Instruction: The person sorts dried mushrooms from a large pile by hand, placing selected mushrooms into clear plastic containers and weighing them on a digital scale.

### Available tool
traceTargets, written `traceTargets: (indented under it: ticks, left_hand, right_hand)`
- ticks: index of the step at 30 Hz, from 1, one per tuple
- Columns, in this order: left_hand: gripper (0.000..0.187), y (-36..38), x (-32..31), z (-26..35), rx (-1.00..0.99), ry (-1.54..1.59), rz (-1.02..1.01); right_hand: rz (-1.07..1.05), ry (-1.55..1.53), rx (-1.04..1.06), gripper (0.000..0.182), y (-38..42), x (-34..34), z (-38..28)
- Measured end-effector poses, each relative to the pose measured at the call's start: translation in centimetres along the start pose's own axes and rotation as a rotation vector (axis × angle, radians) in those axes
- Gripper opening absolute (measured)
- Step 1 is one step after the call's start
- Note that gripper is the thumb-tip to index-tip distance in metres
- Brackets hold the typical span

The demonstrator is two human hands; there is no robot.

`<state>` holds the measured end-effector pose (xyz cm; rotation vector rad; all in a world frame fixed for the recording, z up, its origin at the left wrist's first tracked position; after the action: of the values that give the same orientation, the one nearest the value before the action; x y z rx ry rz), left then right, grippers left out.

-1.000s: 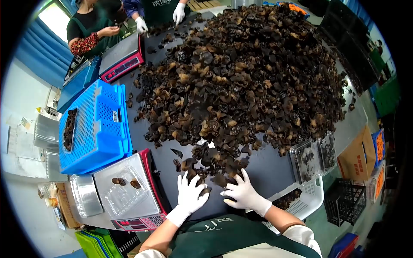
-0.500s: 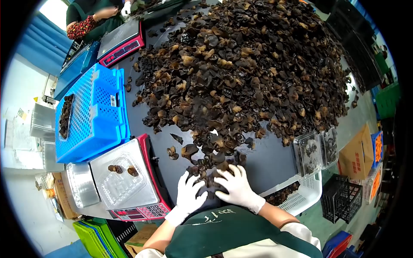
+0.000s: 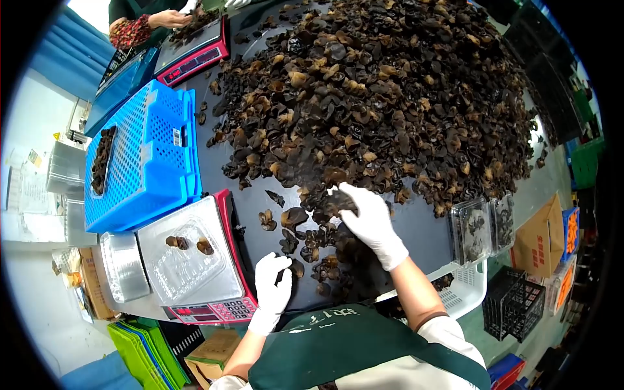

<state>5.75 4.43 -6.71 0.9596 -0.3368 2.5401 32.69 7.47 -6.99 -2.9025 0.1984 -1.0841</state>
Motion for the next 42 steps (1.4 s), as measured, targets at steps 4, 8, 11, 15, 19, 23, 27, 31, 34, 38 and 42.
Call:
traceTargets:
  ticks: [4,8,11,15,19,23,27,31,34,38,42]
  left_hand:
    - [0.030,-0.6,0.1,-0.3,0.023,-0.015,0.034]
    - [0.027,-2.0,-0.5,0.1,-0.068,-0.102,0.050]
    - [0.021,-3.6,-1.0,1.9,-0.204,-0.191,0.013]
    - [0.021,-3.7,-3.7,3.8,-0.307,-0.288,-0.335]
    - [0.043,-1.6,-6.8,4.0,-0.351,-0.456,-0.384]
    - [0.037,-1.4,-6.8,2.6,-0.253,-0.387,-0.418]
    - [0.014,-1.7,-5.6,2.7,-0.149,-0.280,-0.371]
    - [0.007,-1.8,-4.1,1.9,0.034,-0.060,-0.321]
    - [0.007,-1.8,-4.5,0.8,0.191,0.060,-0.382]
    - [0.008,-2.4,-3.8,1.9,0.170,0.179,-0.290]
    - [0.009,-2.8,-3.4,1.7,0.206,0.196,-0.265]
  right_hand:
    - [-0.167,-0.610,-0.165,0.047,4.1,5.8,1.6]
    - [-0.854,-0.848,-0.015,0.040,10.3,8.6,1.7]
    - [-0.721,-0.476,-0.224,0.023,11.9,8.2,2.7]
    - [-0.793,-0.189,-0.406,0.034,13.6,3.2,0.5]
    - [-0.729,0.165,-0.207,0.032,15.7,-2.2,-0.1]
    - [-0.445,-0.028,-0.212,0.017,15.6,-1.1,1.0]
    - [-0.360,-0.153,-0.266,0.023,14.8,0.6,1.1]
    - [-0.362,-0.329,-0.385,0.028,14.4,2.1,2.0]
    - [-0.358,-0.412,-0.469,0.030,14.3,1.9,2.9]
    - [-0.167,-0.395,-0.258,0.036,13.2,1.9,2.2]
    - [0.011,0.199,0.018,0.042,10.8,1.4,-1.9]
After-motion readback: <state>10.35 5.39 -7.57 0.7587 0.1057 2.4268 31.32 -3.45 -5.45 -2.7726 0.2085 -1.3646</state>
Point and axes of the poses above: each hand's wrist, its own y-axis away from the middle knuckle, its own x-axis out of the back of the hand, z = x × y, the point moved 7 cm from there along -y, towards the middle knuckle, and after that the axes turned 7 degrees about -z, right-handed, at the moved point
